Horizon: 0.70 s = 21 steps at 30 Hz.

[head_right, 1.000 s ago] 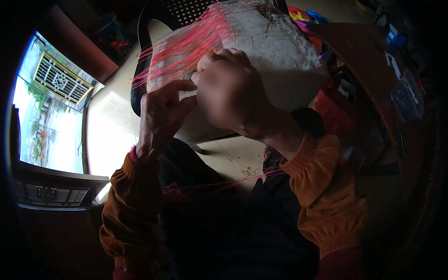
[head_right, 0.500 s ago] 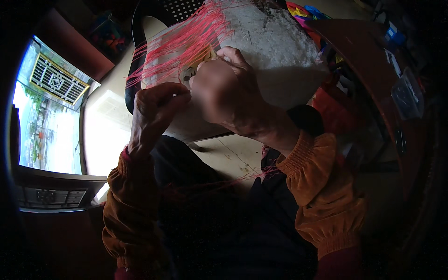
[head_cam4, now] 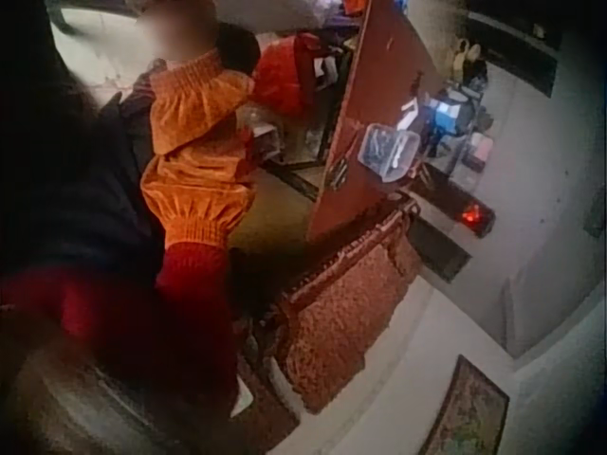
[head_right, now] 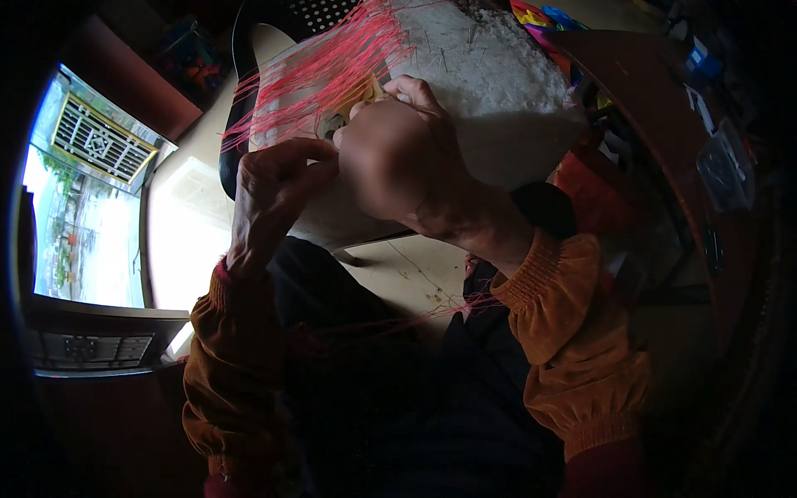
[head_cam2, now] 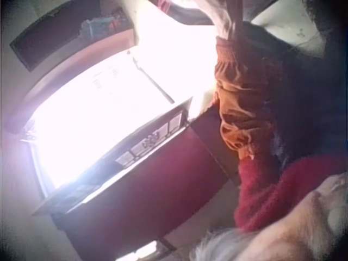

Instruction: Thread pink string through a foam block component for assembly.

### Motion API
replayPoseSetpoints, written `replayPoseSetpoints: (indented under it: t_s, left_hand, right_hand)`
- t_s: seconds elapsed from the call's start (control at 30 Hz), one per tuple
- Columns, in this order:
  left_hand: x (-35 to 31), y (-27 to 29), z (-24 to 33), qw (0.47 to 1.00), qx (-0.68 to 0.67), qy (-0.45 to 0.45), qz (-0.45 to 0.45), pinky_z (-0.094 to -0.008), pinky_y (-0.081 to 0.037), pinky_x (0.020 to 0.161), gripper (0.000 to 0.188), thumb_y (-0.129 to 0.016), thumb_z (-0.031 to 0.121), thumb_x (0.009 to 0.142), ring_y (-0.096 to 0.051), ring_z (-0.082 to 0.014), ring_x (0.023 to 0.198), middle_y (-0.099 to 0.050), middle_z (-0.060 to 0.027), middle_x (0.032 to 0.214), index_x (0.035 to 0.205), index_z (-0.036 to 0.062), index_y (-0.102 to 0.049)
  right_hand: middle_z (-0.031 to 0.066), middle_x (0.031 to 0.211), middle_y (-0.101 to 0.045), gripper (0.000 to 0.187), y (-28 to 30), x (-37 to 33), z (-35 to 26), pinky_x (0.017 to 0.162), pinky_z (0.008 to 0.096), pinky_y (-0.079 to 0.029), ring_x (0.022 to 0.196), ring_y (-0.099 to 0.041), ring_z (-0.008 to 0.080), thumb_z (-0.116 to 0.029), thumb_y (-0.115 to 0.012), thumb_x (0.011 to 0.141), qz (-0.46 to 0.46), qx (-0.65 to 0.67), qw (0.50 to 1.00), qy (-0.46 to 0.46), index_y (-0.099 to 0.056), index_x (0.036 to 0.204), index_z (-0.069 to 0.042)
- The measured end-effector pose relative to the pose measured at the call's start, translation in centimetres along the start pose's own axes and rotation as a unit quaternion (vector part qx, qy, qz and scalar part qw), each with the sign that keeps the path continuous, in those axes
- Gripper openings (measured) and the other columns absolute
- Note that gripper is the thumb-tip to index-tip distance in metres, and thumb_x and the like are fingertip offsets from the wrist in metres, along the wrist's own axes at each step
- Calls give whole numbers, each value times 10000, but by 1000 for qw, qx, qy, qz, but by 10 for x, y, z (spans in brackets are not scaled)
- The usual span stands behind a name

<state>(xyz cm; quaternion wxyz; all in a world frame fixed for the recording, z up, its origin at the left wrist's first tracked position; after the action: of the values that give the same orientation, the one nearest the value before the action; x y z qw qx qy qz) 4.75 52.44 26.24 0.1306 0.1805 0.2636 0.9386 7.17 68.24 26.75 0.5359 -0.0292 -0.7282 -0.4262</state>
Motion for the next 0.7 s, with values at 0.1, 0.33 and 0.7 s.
replayPoseSetpoints:
  t_s: [0.1, 0.33, 0.7]
  left_hand:
    - [-2, -2, -3, 998, -58, 4, 10, -195, -299, 462, 70, -641, 48, 748, -396, -12, 519, -486, 44, 569, 794, -4, -650]
    - [-4, 0, -1, 995, -84, 4, 44, -188, -328, 498, 66, -619, 54, 765, -421, -11, 564, -512, 38, 593, 788, 2, -650]
    - [-2, -1, 0, 999, -22, 13, 29, -197, -328, 494, 79, -617, 71, 760, -413, -16, 548, -502, 10, 569, 780, 3, -653]
  right_hand:
    - [56, 719, -537, 120, -1, 1, -3, 832, 377, -394, 691, -559, 222, 3, -600, 701, -6, -4, 1000, -3, -599, 815, -36]
    - [46, 710, -532, 102, -2, 1, -3, 835, 376, -390, 686, -557, 223, -1, -594, 705, -6, -8, 1000, -12, -591, 795, -49]
    - [46, 708, -530, 94, -4, 0, -4, 852, 391, -383, 692, -564, 222, -2, -594, 705, 7, -15, 1000, -9, -582, 778, -59]
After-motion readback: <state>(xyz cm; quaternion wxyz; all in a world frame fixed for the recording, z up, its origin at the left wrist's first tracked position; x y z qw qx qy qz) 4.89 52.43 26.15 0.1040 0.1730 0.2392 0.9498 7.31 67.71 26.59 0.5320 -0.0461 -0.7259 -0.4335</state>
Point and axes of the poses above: each hand's wrist, its own x-axis towards the middle knuckle, its own y-axis out of the back of the hand, z = x × y, the point moved 3 cm from there along x, towards the middle knuckle
